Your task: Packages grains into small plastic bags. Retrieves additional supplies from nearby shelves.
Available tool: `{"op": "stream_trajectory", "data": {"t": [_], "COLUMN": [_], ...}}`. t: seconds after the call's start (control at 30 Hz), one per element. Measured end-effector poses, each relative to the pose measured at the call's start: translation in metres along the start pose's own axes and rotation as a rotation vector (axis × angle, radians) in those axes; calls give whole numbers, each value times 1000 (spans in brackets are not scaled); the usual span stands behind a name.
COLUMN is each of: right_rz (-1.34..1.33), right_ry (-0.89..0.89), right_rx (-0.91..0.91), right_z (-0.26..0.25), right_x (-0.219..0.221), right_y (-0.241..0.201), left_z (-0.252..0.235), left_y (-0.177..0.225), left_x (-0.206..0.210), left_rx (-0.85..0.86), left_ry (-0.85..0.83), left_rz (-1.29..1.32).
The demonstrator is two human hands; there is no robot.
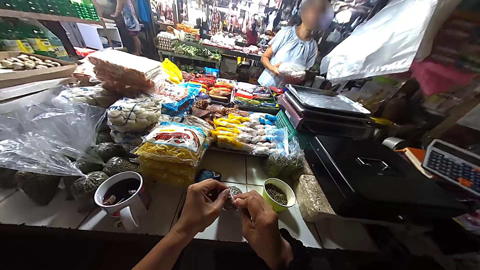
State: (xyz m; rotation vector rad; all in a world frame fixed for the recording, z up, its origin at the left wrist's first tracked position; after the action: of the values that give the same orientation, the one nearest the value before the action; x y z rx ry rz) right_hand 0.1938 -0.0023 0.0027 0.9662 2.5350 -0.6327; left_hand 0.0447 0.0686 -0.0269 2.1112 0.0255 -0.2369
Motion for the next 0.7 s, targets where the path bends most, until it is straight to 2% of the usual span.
{"op": "stream_trajectory", "data": {"t": [0.1, 0.2, 0.4, 0.57, 0.7], "right_rz": [-111, -58, 22, 213, 300], "right_ry": [5, -72, -118, -133, -120], "right_rx": [96, 153, 153, 121, 78], "right_z": [4, 2, -5, -11, -12], "right_x": [0, 2, 6, 12, 15], "right_y": [9, 13, 15, 15, 16], "left_z": [-1, -3, -11, -20, -20], "left_y": [4, 7, 10, 4, 2], "left_x": [1, 6, 14, 13, 13], "left_rx": [-5, 6, 46, -89, -82], "left_ry": [4, -32, -34, -139, -98], "left_rz": [-54, -126, -180, -172, -187]}}
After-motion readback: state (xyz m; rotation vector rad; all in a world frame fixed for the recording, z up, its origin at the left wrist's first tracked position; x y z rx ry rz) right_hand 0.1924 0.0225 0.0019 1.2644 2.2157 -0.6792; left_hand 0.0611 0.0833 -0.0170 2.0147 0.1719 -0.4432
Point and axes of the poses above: each hand's wrist, its own z-axis away from the middle knuckle, its own x-axis out of the palm, y = z × x, the point moved 7 cm from there along -z, towards the middle knuckle, and after that the axes turned 6 degrees about z, right-handed, at the moved point
